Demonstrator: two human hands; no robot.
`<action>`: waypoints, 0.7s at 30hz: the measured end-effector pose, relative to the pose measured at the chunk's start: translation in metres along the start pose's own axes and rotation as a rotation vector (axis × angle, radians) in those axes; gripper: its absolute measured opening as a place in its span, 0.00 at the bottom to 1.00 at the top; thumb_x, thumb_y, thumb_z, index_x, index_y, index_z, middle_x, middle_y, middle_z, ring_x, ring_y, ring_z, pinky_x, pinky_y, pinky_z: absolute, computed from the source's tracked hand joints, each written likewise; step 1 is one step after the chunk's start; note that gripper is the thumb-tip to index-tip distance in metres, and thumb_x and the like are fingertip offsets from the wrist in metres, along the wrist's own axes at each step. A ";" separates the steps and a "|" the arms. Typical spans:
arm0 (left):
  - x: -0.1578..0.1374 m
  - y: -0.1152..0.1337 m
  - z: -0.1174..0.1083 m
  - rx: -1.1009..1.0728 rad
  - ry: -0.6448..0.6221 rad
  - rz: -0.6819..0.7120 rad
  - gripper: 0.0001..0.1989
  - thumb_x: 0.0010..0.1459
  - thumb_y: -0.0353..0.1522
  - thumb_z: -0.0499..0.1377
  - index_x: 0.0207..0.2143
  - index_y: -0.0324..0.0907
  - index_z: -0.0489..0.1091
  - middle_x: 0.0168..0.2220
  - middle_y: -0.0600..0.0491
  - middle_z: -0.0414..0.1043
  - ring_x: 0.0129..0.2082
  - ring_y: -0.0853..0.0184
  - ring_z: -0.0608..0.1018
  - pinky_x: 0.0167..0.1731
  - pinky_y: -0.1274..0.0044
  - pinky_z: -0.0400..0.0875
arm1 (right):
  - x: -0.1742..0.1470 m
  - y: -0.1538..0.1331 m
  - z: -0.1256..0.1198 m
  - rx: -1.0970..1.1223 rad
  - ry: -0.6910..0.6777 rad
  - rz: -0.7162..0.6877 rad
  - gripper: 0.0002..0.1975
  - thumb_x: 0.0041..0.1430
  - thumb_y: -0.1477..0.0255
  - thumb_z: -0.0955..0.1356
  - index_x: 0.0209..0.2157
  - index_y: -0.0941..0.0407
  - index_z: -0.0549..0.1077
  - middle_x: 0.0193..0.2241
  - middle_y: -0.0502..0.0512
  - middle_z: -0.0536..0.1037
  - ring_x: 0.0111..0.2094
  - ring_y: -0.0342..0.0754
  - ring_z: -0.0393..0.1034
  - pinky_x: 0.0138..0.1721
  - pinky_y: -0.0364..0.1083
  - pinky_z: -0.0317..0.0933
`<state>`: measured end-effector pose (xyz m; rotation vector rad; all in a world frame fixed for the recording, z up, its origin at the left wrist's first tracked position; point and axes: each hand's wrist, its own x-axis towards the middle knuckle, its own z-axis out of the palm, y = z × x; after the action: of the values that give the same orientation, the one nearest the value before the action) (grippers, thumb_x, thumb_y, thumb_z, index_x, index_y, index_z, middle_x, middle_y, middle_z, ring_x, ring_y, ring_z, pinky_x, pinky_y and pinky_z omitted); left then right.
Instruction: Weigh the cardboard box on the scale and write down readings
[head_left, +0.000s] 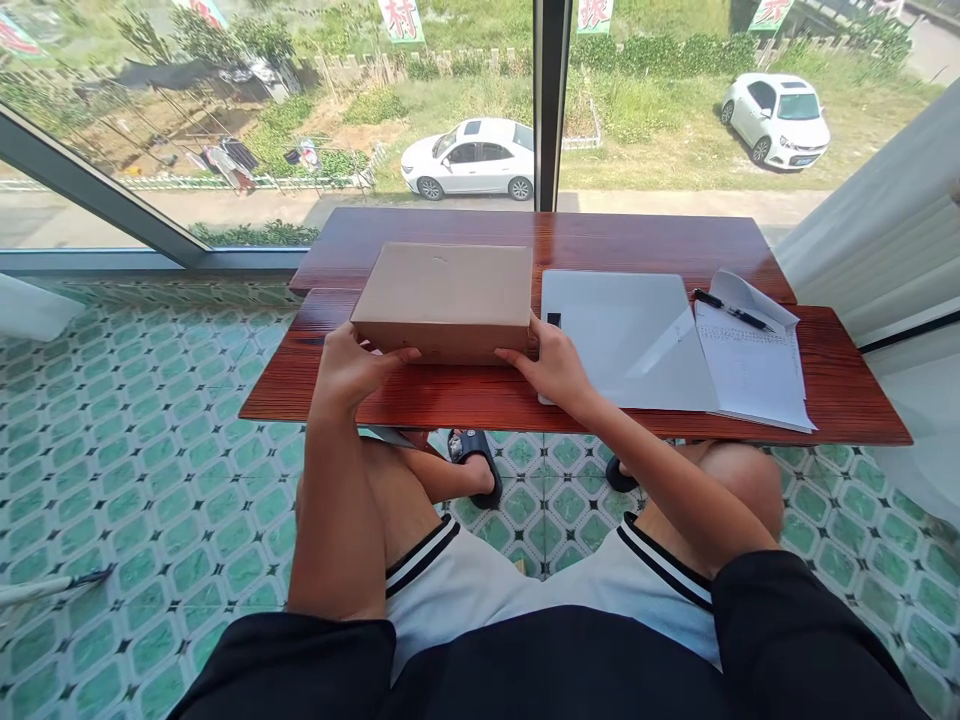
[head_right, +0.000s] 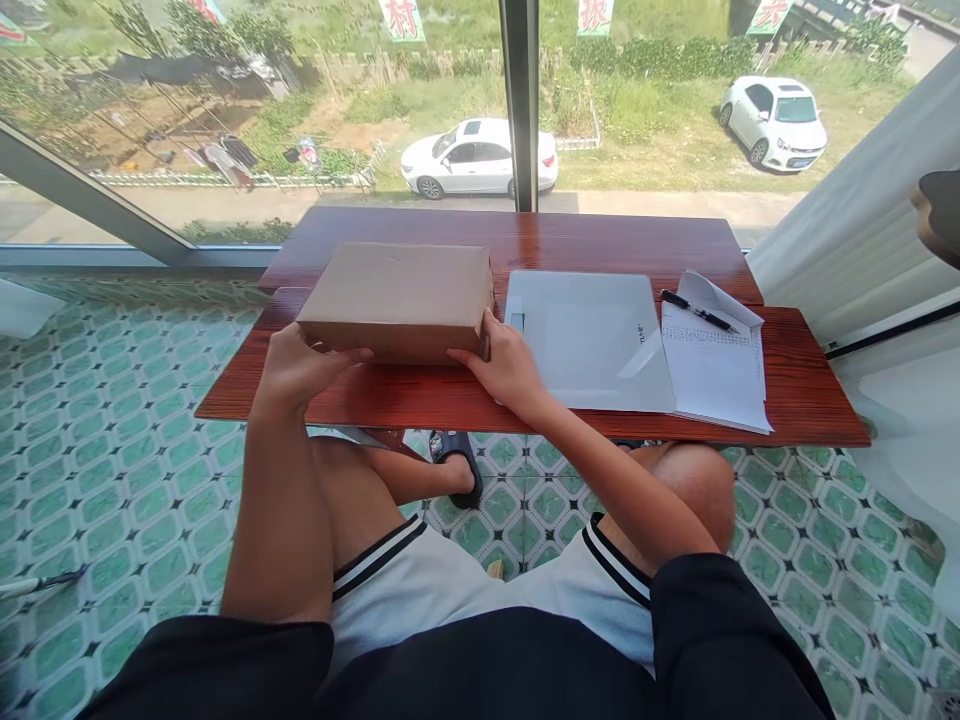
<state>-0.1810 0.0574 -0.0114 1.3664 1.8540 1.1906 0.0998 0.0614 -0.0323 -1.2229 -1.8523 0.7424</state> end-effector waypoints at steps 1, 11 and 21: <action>0.000 0.001 -0.001 0.002 0.005 0.001 0.27 0.32 0.32 0.76 0.37 0.40 0.74 0.36 0.52 0.77 0.40 0.56 0.80 0.39 0.67 0.76 | 0.000 0.000 0.000 -0.007 0.002 0.001 0.18 0.63 0.61 0.71 0.51 0.54 0.71 0.43 0.58 0.79 0.45 0.57 0.71 0.46 0.53 0.64; -0.003 0.007 -0.006 0.092 0.051 0.067 0.28 0.33 0.35 0.78 0.39 0.39 0.76 0.34 0.53 0.78 0.37 0.57 0.78 0.37 0.67 0.73 | 0.002 -0.001 -0.009 0.013 0.009 -0.030 0.18 0.61 0.62 0.72 0.50 0.53 0.71 0.43 0.56 0.80 0.45 0.57 0.72 0.45 0.52 0.64; -0.013 0.034 -0.004 0.158 0.113 0.170 0.23 0.32 0.39 0.77 0.30 0.41 0.73 0.28 0.55 0.75 0.32 0.58 0.78 0.35 0.67 0.73 | 0.004 -0.007 -0.031 0.085 0.059 -0.094 0.21 0.60 0.60 0.73 0.52 0.52 0.73 0.42 0.53 0.80 0.46 0.56 0.71 0.45 0.51 0.65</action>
<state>-0.1646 0.0473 0.0200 1.6005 1.9786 1.2496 0.1219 0.0641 -0.0090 -1.0851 -1.7984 0.7179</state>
